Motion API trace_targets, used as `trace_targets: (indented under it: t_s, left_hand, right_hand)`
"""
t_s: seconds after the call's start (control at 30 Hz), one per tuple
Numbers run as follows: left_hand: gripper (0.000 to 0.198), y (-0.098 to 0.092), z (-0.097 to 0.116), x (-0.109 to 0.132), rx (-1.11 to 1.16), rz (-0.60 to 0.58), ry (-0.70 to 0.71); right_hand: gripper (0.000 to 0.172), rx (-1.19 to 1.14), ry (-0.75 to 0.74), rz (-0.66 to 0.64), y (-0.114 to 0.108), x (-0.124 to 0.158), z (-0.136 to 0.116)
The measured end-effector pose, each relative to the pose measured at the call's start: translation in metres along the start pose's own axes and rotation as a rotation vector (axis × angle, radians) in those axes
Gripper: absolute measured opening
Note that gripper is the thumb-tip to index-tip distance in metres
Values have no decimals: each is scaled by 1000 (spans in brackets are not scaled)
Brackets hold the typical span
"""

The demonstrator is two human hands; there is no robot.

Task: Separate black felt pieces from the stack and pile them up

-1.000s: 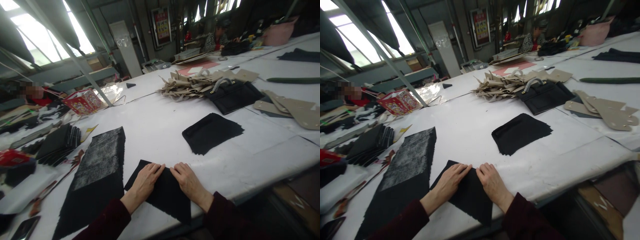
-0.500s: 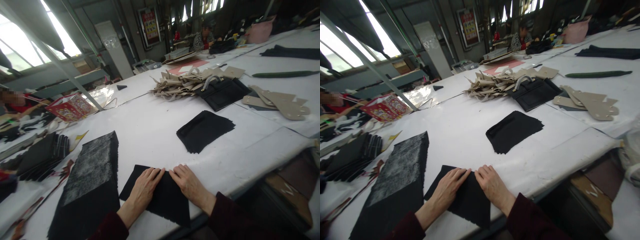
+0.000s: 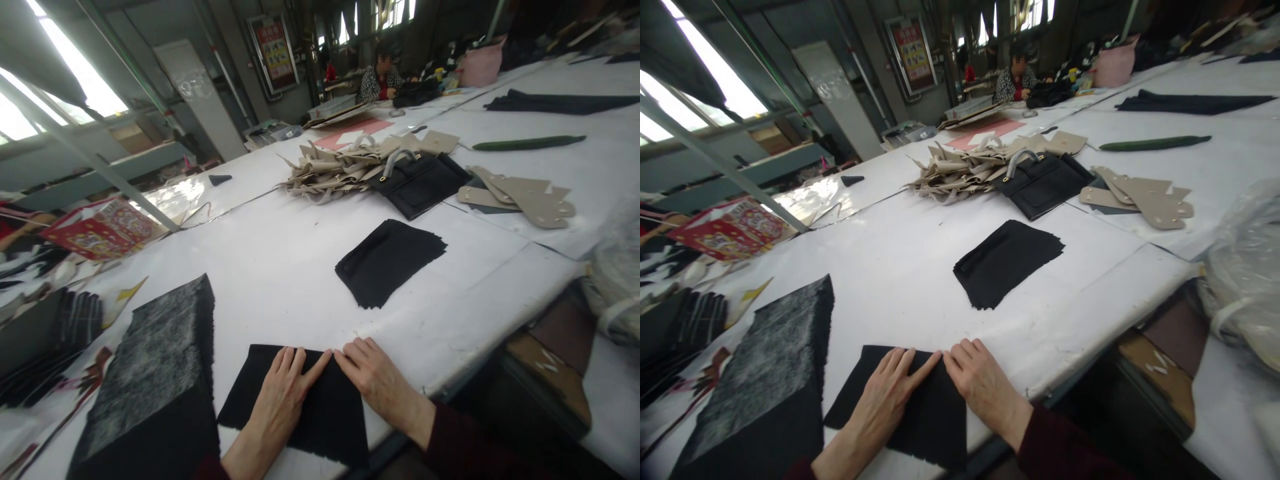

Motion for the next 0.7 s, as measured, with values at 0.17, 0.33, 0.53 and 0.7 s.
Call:
trace_targets:
  t_s: [0.17,0.33,0.53,0.7]
  left_hand:
    - [92,-1,3,-1,-32,27,11]
    - [90,-1,4,-1,-65,44,17]
    - [92,1,7,-3,-109,30,38]
    - [94,0,8,-3,-127,22,52]
  right_hand:
    - [31,10,-1,6,-4,2,0]
    - [34,18,26,22,-7,4,4]
    - [34,-7,58,0,-8,10,9]
    - [34,-22,83,-8,-7,14,12]
Point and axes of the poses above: each hand's wrist, its own x-axis away from the middle knuckle, its own y-axis out of the palm, z = x × y, the point moved 9 cm from there along -x, towards the middle knuckle, and after that the axes turned 2 degrees about z, right-handed, at the moved point
